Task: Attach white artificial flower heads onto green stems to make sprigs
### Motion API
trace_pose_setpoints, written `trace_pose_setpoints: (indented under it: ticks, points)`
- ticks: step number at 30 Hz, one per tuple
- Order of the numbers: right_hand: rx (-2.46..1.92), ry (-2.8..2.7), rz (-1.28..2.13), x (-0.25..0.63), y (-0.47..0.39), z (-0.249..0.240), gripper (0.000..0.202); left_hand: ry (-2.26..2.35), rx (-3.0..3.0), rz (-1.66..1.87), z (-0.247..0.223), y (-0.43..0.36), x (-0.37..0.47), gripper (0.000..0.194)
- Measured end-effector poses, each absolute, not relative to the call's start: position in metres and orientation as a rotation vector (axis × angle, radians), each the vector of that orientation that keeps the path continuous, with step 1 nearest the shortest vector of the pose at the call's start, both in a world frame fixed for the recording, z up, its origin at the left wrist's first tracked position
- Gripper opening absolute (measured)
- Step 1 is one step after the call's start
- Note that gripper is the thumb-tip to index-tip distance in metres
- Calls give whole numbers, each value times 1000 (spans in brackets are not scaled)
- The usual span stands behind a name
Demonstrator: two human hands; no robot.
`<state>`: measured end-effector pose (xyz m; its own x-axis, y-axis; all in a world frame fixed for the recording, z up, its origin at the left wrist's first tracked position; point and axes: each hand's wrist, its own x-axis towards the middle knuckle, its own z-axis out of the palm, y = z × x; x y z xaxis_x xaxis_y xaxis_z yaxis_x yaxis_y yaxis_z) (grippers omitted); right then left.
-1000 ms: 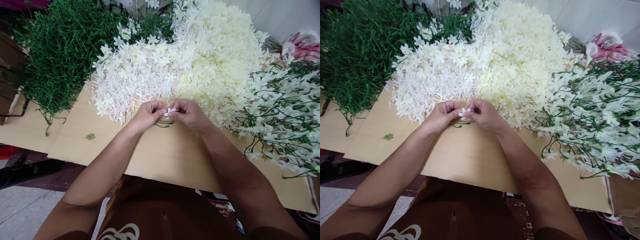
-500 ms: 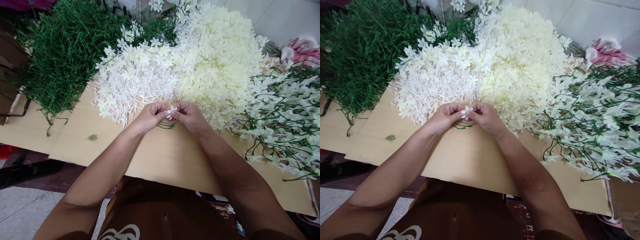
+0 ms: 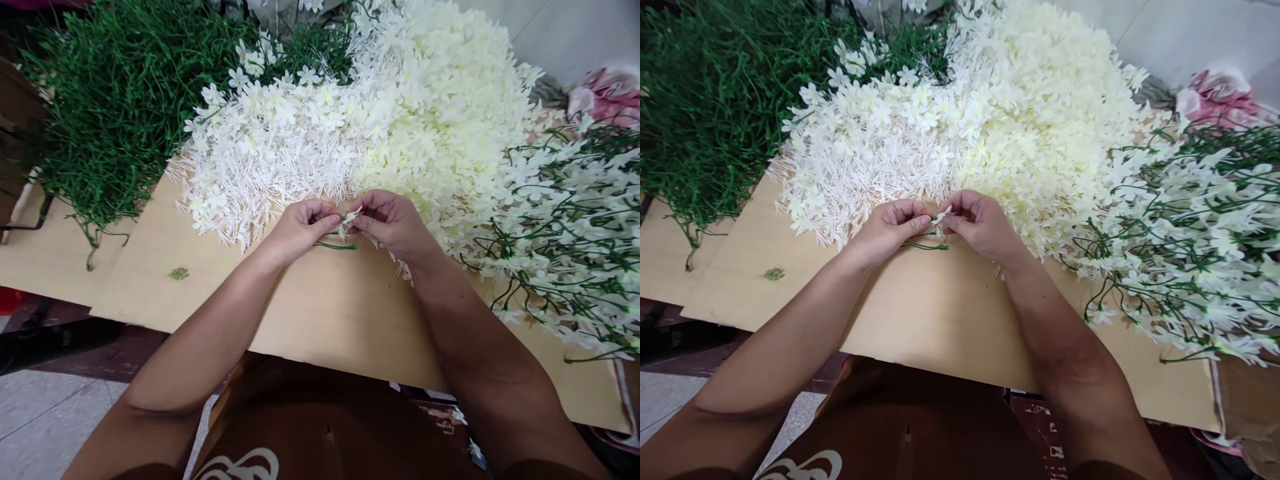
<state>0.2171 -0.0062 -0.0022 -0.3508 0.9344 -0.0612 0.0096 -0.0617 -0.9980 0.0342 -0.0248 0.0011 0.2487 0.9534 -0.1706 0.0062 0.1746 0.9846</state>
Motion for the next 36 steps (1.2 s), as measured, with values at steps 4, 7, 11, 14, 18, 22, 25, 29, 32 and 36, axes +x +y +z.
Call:
trace_pose_setpoints:
  ticks: [4,7,11,14,18,22,25,29,32,36]
  points:
    - [-1064,-1528,1404,218,-7,-4,31,1081,1163,940,1,-24,34,18]
    - [-1058,-1535,1392,217,-7,-5,33,1076,1153,977,-1,-23,34,15]
    - [-1037,-1532,1414,214,-8,-3,38,1041,1165,991,-2,-24,35,20]
    - [-1030,-1520,1427,213,-9,0,41,986,1170,969,-2,-25,37,33]
    - [-1033,-1505,1452,212,-10,3,45,1044,1177,955,-2,-26,37,39]
    - [-1067,-1512,1483,211,-9,4,50,1056,1173,993,-2,-27,37,38]
    - [-1088,-1507,1492,211,-9,5,51,1028,1171,980,-1,-27,37,40]
    - [-1096,-1496,1510,212,-9,5,52,1002,1161,966,-2,-26,38,43]
    - [-1073,-1455,1546,210,-10,3,50,1004,1149,979,-2,-26,38,40]
    - [-1037,-1408,1610,208,-11,3,50,1068,1136,960,1,-26,38,31]
